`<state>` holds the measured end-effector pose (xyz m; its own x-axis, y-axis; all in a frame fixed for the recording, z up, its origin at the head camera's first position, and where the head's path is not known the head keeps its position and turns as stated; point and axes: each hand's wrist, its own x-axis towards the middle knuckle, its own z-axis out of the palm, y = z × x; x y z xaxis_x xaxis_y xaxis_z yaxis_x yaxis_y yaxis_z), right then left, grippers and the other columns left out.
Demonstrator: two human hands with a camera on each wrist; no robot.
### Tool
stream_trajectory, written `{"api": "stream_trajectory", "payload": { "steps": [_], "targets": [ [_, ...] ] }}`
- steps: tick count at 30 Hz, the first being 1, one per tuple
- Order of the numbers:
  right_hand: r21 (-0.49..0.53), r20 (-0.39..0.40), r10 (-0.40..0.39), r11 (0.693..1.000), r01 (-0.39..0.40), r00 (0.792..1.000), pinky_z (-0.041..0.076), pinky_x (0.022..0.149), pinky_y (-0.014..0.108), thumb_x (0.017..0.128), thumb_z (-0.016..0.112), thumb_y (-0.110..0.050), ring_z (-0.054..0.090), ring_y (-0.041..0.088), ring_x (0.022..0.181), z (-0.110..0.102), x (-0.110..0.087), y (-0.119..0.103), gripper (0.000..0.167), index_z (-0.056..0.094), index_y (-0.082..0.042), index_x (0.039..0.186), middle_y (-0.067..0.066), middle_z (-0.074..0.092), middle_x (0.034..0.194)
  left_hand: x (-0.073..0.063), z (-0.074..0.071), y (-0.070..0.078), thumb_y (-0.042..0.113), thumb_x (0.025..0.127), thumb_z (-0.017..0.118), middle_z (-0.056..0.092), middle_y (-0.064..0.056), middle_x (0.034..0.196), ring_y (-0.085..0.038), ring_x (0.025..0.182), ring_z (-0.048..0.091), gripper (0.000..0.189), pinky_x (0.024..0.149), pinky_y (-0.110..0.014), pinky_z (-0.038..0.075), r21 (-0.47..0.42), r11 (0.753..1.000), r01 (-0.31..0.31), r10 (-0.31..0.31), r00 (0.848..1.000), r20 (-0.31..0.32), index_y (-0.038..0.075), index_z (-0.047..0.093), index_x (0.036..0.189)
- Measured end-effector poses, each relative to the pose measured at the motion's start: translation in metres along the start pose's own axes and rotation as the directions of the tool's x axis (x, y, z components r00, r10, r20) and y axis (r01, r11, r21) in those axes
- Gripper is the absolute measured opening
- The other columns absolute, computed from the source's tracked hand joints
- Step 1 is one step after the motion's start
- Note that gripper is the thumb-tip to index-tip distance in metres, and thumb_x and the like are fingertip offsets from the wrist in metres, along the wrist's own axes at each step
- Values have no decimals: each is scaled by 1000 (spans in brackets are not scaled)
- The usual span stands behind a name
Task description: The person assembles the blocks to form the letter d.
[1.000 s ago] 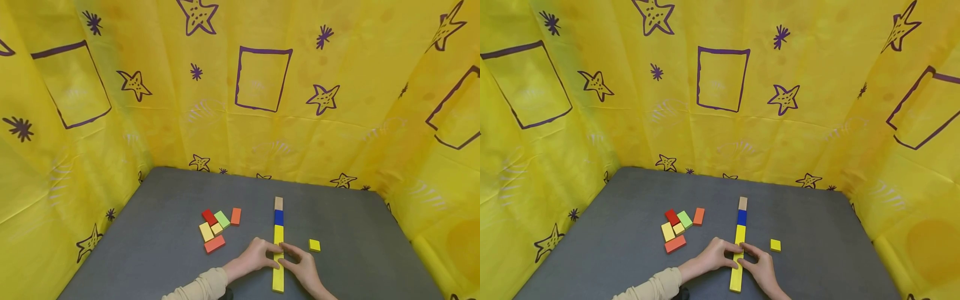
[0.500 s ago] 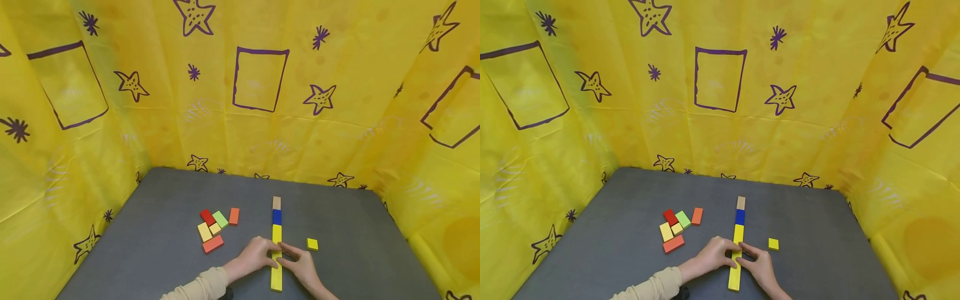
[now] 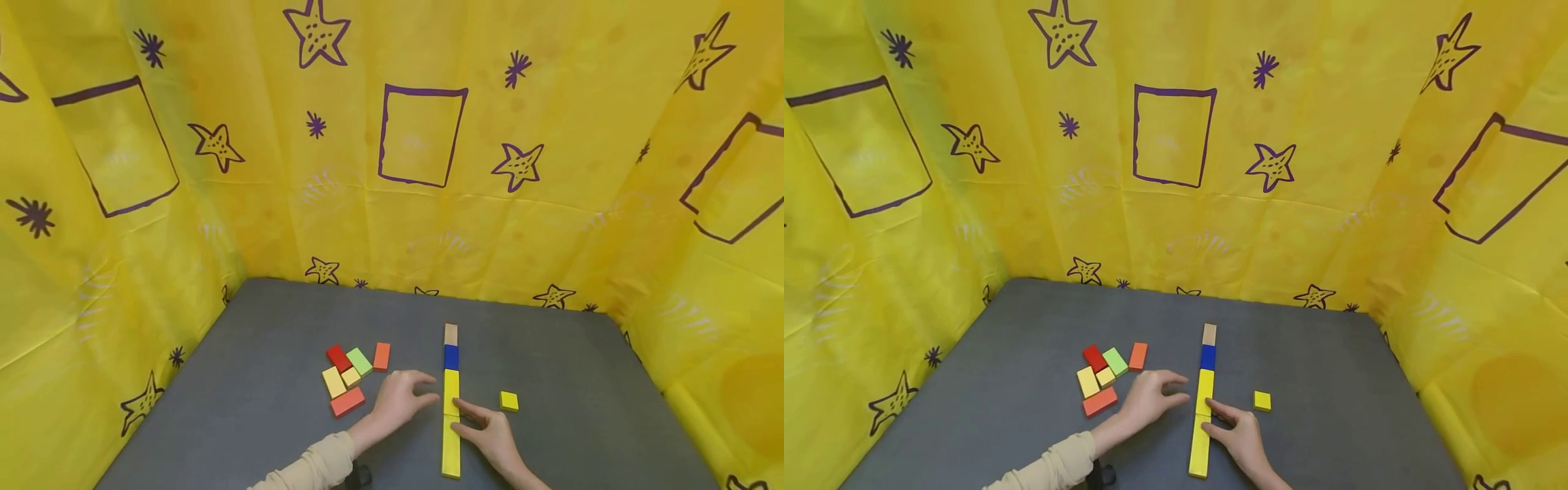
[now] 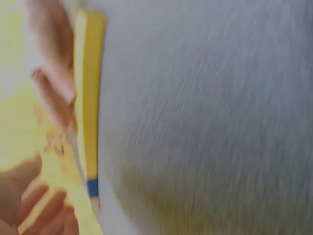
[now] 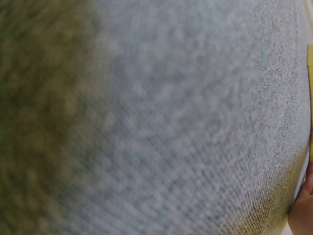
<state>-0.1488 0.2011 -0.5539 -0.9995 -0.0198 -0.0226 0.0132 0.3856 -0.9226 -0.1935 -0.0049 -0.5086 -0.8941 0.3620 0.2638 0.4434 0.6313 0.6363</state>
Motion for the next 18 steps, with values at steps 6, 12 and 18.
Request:
{"api": "stream_trajectory", "payload": {
  "steps": [6, 12, 18],
  "targets": [
    [-2, -1, 7, 1000, -7, 1000, 51, 87, 20, 73, 80, -22, 65, 21, 109, 0, 0, 1, 46, 69, -8, 115, 7, 68, 116, 15, -26, -25, 23, 78, 77, 74, -9, 96, -26, 83, 69, 30, 65, -34, 53, -55, 970, 237, -242, 918, -313, 5, 73, 101],
    [12, -8, 10, 1000, -9, 1000, 51, 86, 19, 73, 81, -22, 65, 19, 108, -1, 0, 1, 46, 69, -9, 115, 6, 69, 116, 22, -36, -44, 24, 76, 79, 73, -13, 88, -19, 62, 61, 32, 55, -31, 47, -43, 933, 358, -350, 870, -348, 2, 72, 99],
    [33, 11, -1, 999, 1, 1000, 51, 87, 20, 73, 80, -21, 64, 22, 110, 0, -1, 0, 46, 69, -8, 116, 8, 68, 117, 21, -29, -57, 23, 72, 82, 68, -7, 71, -14, 55, 49, 25, 48, -26, 35, 36, 928, 371, -333, 869, -366, 4, 72, 86]
  ]
}}
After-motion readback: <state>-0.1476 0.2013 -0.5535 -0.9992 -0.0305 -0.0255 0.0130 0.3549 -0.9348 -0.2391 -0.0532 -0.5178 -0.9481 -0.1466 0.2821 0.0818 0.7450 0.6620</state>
